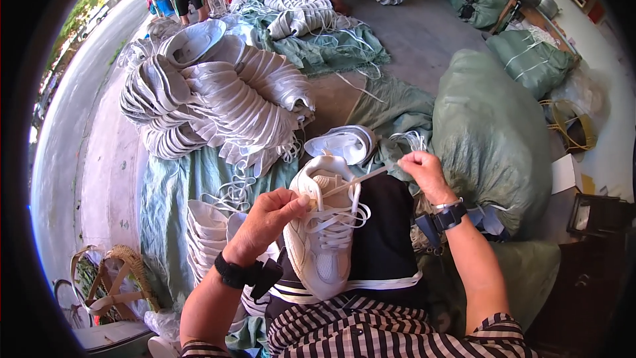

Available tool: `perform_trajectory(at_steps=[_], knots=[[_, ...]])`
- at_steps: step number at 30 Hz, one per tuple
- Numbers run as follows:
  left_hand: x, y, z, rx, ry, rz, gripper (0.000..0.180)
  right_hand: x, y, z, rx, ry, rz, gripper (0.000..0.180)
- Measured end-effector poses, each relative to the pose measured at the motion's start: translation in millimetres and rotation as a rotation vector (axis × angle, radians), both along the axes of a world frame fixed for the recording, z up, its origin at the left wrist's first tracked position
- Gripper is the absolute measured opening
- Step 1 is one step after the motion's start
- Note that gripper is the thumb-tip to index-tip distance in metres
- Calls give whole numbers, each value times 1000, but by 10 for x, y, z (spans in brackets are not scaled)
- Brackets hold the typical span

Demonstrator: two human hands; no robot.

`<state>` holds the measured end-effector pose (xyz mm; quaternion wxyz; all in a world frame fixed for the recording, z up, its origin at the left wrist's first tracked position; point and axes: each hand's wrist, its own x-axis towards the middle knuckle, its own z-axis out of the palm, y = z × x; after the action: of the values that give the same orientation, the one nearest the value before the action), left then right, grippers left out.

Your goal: The recorder is lacing white sneakers as part of a manufacturing or finishing process.

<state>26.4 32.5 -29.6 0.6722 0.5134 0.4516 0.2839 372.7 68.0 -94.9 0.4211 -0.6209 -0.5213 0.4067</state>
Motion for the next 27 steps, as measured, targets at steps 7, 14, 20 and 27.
perform_trajectory(at_steps=[7,14,20,27], knots=[[2,-300,15,24,-99,89,27,-568,-604,550,-149,157,120,23],[143,-275,110,0,-16,209,21,-916,-622,737,-493,169,430,28],[134,-339,113,-133,-189,144,11,-938,-718,642,-444,193,476,20],[78,-521,-23,-73,-306,162,13,-986,-1072,569,-524,539,332,19]])
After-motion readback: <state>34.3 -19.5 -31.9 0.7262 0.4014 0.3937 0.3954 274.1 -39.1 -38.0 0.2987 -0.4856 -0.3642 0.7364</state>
